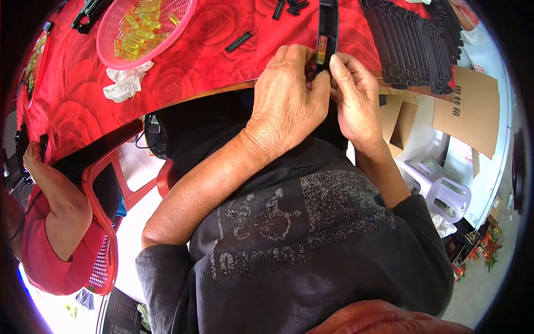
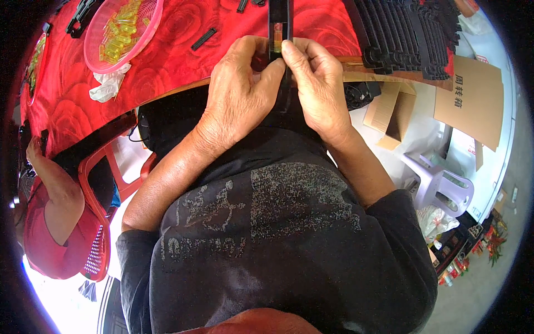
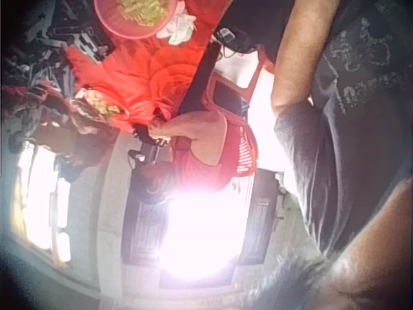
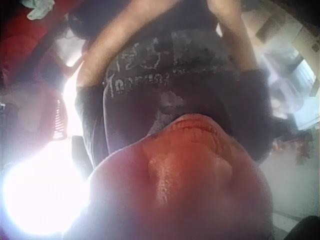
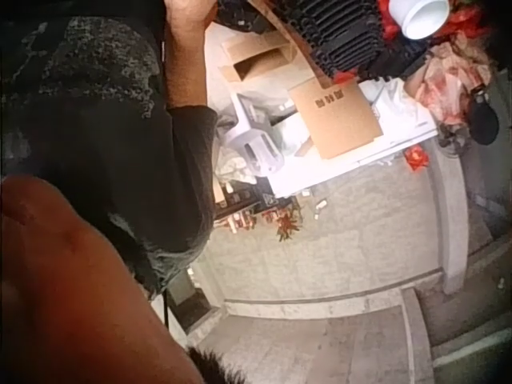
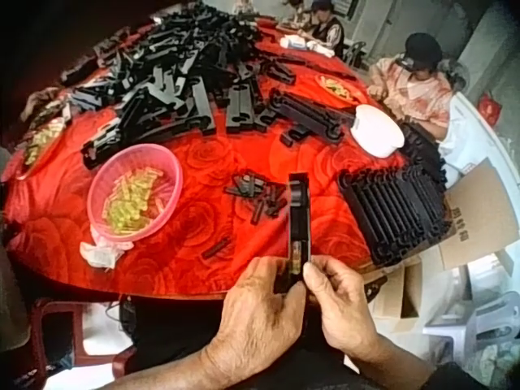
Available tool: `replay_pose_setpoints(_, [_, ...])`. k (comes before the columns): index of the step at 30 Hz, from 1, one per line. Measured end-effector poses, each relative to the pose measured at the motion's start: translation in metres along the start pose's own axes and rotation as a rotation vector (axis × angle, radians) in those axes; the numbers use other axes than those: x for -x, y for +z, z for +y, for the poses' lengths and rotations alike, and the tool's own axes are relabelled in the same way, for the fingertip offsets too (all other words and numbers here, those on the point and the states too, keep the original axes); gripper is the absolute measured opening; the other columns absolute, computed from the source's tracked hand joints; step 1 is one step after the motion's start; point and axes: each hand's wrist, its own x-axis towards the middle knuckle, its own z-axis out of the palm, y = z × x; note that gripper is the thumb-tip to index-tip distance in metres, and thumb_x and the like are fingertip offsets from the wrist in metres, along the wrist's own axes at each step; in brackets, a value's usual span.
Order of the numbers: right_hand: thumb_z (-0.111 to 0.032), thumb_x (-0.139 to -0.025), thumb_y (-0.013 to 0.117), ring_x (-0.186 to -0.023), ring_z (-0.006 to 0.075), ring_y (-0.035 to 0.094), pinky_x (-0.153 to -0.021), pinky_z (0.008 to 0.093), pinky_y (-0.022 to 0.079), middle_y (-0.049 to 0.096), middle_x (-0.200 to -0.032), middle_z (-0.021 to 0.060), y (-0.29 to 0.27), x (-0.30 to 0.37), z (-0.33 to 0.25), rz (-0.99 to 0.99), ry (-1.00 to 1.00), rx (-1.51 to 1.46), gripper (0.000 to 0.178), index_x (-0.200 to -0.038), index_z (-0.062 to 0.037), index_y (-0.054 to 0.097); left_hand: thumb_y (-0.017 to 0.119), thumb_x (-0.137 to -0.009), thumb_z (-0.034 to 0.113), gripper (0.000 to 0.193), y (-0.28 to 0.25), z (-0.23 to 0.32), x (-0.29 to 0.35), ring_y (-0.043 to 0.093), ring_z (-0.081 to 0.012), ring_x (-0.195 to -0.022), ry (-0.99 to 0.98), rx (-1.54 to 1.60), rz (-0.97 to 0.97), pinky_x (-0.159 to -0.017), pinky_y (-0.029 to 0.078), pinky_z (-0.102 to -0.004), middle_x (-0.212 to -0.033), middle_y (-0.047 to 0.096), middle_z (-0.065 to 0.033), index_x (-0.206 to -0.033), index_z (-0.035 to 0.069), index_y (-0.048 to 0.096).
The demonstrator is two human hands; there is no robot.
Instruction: The person assembles plastic toy gun components by fitting casing parts together, picking up and inserting small yellow pieces into the black plastic housing, and pressing the parts into place by hand.
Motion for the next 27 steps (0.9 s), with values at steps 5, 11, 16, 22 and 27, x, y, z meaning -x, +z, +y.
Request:
replay_pose_setpoints(5, [-0.029, -0.106, 0.062, -0.077, 0.0077, 0.065, -0.07, 0.0222, 0.054, 0.073, -0.096, 0.0029, -0.01, -0.004, -0.011, -0.032, 0.041, -0.019, 0.03, -0.113, 0.0002, 0.067, 0.075, -0.084, 0.011, 0.036, -0.015, -0.007, -0.011, 0.07, -0.0297, -0.096, 0.091, -0.076, 0.119, -0.083, 0.056, -0.0385, -0.105, 0.069, -0.0189, -0.116, -0.002, 0.064])
replay_pose_setpoints(11, [-0.033, -0.107, 0.058, -0.079, 0.0108, 0.068, -0.074, 0.0258, 0.057, 0.075, -0.102, 0.0102, -0.031, -0.005, -0.027, -0.121, 0.123, 0.02, 0.036, -0.116, 0.0004, 0.066, 0.077, -0.084, 0.008, 0.037, -0.035, 0.003, -0.024, 0.069, -0.0329, -0.099, 0.331, -0.195, 0.224, -0.083, 0.055, -0.0399, -0.101, 0.068, -0.0174, -0.118, 0.003, 0.064])
replay_pose_setpoints(16, [-0.039, -0.107, 0.056, -0.075, 0.01, 0.066, -0.07, 0.0245, 0.054, 0.075, -0.097, 0.009, -0.034, -0.006, -0.043, -0.331, 0.125, 0.348, 0.043, -0.114, 0.0012, 0.067, 0.071, -0.085, 0.008, 0.03, -0.061, 0.031, -0.045, 0.052, -0.0395, -0.124, 0.544, -0.391, -0.211, -0.105, 0.041, -0.0539, -0.122, 0.055, -0.0226, -0.11, -0.003, 0.059])
replay_pose_setpoints(22, [-0.053, -0.11, 0.038, -0.071, 0.0108, 0.066, -0.068, 0.0249, 0.053, 0.075, -0.09, 0.0098, -0.036, -0.004, -0.052, -0.357, 0.209, 0.451, 0.063, -0.111, 0.0012, 0.069, 0.066, -0.088, 0.017, 0.024, -0.062, 0.068, -0.075, 0.067, -0.0388, -0.107, 0.304, -0.615, -0.82, -0.115, 0.033, -0.0597, -0.096, 0.069, -0.0229, -0.096, -0.005, 0.066])
replay_pose_setpoints(27, [-0.048, -0.11, 0.039, -0.07, 0.012, 0.065, -0.067, 0.0259, 0.053, 0.075, -0.092, 0.0114, -0.032, -0.005, -0.056, -0.452, 0.22, 0.45, 0.057, -0.108, 0.0007, 0.068, 0.067, -0.086, 0.019, 0.028, -0.055, 0.065, -0.09, 0.07, -0.0397, -0.103, 0.276, -0.653, -1.046, -0.102, 0.047, -0.0523, -0.096, 0.073, -0.0248, -0.094, -0.008, 0.072])
